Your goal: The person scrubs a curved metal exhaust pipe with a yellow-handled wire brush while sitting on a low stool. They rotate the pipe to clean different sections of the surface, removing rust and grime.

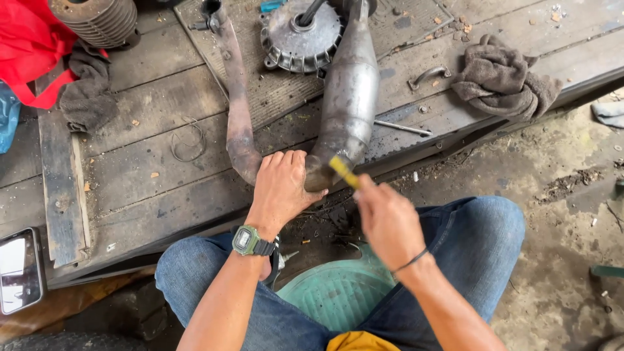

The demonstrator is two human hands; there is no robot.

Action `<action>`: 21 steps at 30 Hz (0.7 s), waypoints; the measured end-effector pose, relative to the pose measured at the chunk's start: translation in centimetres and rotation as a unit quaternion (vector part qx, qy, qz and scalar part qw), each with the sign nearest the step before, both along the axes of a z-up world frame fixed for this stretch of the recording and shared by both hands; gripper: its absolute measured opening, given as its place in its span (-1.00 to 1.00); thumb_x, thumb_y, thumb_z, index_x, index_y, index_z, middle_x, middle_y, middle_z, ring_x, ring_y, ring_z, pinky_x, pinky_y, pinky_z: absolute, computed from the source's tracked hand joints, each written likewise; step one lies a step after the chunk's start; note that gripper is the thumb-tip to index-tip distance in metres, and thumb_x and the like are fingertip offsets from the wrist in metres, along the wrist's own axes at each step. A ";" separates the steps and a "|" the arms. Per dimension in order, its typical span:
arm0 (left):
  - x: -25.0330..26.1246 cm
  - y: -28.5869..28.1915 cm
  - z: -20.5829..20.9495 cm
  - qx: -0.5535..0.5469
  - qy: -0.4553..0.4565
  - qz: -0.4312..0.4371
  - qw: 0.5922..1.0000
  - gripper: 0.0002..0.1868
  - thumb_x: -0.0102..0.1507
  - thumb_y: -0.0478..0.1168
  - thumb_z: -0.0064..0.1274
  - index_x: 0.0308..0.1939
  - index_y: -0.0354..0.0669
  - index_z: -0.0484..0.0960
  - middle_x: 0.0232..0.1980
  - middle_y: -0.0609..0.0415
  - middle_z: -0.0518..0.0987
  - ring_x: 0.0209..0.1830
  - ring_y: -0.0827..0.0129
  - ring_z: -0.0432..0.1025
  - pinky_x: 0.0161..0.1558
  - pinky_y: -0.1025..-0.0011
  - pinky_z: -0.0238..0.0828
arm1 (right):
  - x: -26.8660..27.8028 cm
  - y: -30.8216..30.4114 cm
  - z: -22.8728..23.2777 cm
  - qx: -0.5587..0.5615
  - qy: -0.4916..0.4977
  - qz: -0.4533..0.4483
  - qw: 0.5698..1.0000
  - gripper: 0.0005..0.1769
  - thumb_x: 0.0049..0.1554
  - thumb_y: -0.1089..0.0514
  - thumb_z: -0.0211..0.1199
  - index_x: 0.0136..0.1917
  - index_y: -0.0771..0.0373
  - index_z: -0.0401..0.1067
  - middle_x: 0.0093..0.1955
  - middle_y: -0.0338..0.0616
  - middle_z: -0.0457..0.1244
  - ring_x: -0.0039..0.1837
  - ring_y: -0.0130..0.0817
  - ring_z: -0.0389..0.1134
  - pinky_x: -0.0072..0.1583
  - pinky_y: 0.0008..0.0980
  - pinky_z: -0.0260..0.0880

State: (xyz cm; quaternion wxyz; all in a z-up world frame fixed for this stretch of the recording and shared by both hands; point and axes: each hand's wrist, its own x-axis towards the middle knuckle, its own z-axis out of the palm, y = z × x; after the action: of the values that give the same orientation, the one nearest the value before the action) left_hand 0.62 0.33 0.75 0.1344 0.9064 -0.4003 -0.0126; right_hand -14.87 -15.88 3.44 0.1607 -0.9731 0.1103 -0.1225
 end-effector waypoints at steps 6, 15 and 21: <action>-0.1 0.0 0.0 -0.013 0.004 0.011 1.000 -0.16 -0.08 0.26 0.40 0.04 -0.26 0.52 -0.15 -0.08 0.59 -0.05 0.05 0.51 0.17 0.15 0.33 | 0.2 1.2 -0.3 0.021 -0.013 0.017 1.000 -0.65 0.25 -0.03 0.13 0.23 0.06 0.53 -0.25 -0.04 0.36 -0.24 0.06 0.45 -0.21 -0.04 0.49; 0.1 0.0 0.2 -0.018 0.001 0.004 1.000 -0.15 -0.13 0.20 0.42 0.05 -0.28 0.54 -0.16 -0.11 0.60 -0.07 -0.01 0.52 0.15 0.12 0.35 | 0.2 -0.9 -10.9 0.182 -0.244 -0.064 0.950 -0.67 0.27 0.28 0.16 0.27 0.45 0.46 -0.17 0.14 0.34 -0.14 0.14 0.42 -0.18 -0.13 0.45; -0.1 0.1 -0.3 -0.007 0.006 0.005 1.000 -0.12 -0.11 0.22 0.40 0.09 -0.30 0.54 -0.11 -0.11 0.60 -0.04 0.03 0.51 0.18 0.15 0.33 | -0.2 0.4 -11.0 0.257 -0.237 -0.077 0.934 -0.68 0.22 0.32 0.20 0.24 0.44 0.50 -0.19 0.07 0.38 -0.20 -0.13 0.45 -0.15 -0.25 0.45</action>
State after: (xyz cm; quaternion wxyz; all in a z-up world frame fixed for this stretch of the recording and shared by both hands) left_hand 0.54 0.43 0.45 0.1432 0.9075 -0.3946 -0.0146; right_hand -15.07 -15.44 -7.57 0.4165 -0.8299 0.1717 -0.3291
